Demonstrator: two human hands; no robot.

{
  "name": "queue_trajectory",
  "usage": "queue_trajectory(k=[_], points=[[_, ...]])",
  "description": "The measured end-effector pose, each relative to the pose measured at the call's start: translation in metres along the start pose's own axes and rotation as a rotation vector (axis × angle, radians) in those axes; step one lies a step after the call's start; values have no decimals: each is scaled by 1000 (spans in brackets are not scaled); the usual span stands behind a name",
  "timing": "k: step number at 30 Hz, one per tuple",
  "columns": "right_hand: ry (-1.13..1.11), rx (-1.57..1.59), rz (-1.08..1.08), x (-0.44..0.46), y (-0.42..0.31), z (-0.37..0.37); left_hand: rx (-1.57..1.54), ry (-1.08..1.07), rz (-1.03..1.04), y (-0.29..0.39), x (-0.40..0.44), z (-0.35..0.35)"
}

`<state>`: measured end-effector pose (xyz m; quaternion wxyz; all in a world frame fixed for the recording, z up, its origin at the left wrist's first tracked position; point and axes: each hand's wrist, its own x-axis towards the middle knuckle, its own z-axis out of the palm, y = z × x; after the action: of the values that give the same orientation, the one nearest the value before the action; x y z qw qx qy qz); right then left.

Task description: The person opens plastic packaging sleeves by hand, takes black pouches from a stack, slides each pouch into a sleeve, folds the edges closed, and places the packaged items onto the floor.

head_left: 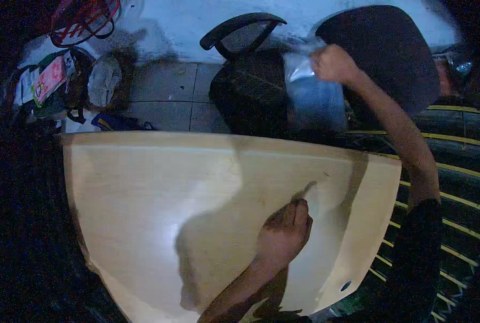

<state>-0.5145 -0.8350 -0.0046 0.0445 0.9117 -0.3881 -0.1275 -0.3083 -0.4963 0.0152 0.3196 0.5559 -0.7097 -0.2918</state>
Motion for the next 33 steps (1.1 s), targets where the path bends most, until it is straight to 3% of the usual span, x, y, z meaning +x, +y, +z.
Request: queue_trajectory(k=[1,3,5,7,10,12,14,15,18,19,22,24,26,29,32,33], points=[[131,135,158,-11,3,-31,-17,35,0,1,3,1],[270,-2,386,-32,33,-92,-13,16,-11,0,2,2],[460,99,562,-75,69,-141,-19,9,-15,-1,0,7],[698,254,670,-131,107,-182,24,30,3,-3,4,10],[1012,26,666,-229,109,-253,36,6,-11,-4,5,13],[1433,537,906,-292,99,-284,60,-41,-45,1,7,11],[1478,582,849,-358,40,-294,65,-52,-19,1,8,5],[1470,735,825,-409,32,-285,-22,59,45,-1,6,3],[1305,-17,1131,-467,-86,-224,-253,-28,-115,-1,7,-1],[1232,-110,1187,-483,-126,-199,-825,-194,-382,-3,7,1],[1094,90,1236,-521,-241,-122,-837,-205,-488,24,-15,-5],[929,291,1210,-530,-302,-81,-935,-590,-637,39,-29,-20],[776,463,1119,-530,-341,-52,-1068,-274,-931,40,-54,0],[596,635,937,-538,-373,-30,-1313,-39,-1049,46,-77,-1],[474,731,788,-556,-382,-24,-907,-163,-415,44,-97,8],[438,757,746,-566,-383,-24,-854,-201,-480,25,-96,21]])
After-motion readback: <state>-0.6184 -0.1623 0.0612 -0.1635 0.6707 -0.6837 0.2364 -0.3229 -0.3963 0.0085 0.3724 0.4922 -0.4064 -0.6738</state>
